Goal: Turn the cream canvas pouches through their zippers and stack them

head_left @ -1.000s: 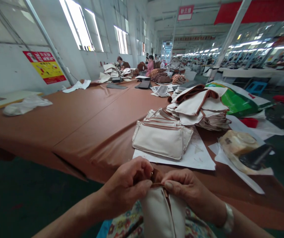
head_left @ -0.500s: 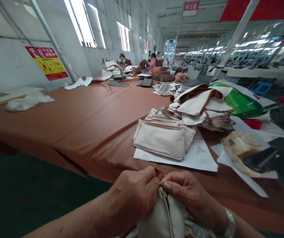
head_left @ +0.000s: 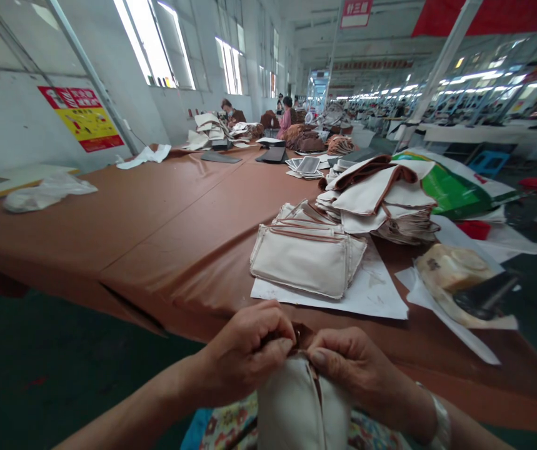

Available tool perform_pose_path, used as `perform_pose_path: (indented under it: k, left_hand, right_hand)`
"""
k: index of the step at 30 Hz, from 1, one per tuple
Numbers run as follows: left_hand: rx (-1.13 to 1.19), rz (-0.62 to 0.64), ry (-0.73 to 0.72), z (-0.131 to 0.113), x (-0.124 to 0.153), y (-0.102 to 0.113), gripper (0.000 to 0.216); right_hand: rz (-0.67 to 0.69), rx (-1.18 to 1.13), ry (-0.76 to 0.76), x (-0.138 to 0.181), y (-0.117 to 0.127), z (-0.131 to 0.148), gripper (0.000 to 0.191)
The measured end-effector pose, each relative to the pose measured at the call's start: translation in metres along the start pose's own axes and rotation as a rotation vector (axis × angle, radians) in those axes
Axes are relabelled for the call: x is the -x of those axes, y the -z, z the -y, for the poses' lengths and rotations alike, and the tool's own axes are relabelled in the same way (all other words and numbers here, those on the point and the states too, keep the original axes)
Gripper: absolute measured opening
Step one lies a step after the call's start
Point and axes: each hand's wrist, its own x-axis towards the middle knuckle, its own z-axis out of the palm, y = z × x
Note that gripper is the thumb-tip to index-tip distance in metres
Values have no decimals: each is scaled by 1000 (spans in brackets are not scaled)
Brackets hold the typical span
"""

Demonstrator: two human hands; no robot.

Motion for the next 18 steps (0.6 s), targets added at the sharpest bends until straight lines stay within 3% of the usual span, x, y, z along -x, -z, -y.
perform_pose_path:
  k: [4,10,12,15,18]
  left_hand:
    - [-69,93,-113,-4,-1,4,13]
    - [-495,123,-316,1,8,-7,23]
    - [-543,100,-374,2,12,-9,24]
    - [-339,39,-337,2,13,-8,22]
    - [-33,24,-117,-1,8,-5,31]
  right_hand:
    - [5,-14,22,-2,-2,5,44]
    - [46,-36,25,1,1,6,41]
    - [74,-39,27,4,3,6,39]
    - [83,36,59,6,5,8,37]
    - [86,154,116,7,5,15,32]
